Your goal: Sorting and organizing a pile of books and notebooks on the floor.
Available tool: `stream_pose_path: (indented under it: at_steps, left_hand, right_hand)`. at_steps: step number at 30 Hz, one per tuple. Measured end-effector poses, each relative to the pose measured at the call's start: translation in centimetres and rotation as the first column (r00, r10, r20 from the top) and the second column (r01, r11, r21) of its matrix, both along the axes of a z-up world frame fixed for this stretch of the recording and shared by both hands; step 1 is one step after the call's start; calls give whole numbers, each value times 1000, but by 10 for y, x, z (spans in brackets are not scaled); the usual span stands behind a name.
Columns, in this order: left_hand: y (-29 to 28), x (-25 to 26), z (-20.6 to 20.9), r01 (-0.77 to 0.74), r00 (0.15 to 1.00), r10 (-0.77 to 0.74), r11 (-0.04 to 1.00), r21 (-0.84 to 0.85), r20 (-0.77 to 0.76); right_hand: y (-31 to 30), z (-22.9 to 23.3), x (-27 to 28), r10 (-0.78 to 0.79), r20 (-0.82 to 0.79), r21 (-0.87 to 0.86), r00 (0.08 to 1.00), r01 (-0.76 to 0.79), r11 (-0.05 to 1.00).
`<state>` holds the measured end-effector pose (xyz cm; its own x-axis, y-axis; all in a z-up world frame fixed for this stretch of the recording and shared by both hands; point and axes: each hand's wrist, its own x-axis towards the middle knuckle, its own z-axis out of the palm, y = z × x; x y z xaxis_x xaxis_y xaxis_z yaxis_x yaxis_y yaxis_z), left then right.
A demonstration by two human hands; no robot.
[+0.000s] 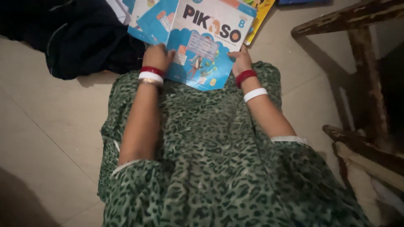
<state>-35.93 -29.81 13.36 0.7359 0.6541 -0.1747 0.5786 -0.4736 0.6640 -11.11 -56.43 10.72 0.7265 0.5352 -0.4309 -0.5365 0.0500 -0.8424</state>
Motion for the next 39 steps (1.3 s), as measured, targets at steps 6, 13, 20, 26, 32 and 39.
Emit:
stream_pose_path:
  at_steps: [6,13,20,26,32,39]
  left_hand:
    - [-15,-4,-20,54,994,-59,997,60,89]
    - [-37,17,110,-46,953,15,994,96,303]
    - [-48,23,130,-36,692,68,998,-60,719]
    - [-14,15,-34,-76,857,178,972,-223,483]
    - [-13,18,-5,7,848,-18,1000,22,530]
    - [-26,23,176,-149,828,13,969,198,560]
  right_hand:
    - [1,-32,-9,-80,186,-256,979,127,958]
    - [19,114,-22,-307,215,62,927,301,952]
    - [32,197,4,32,321,232,946,-112,966]
    - [-10,88,2,441,654,-359,615,-261,896]
    - [-23,103,15,503,683,-422,530,-275,864]
    - [-17,189,-23,181,259,132,949,-220,966]
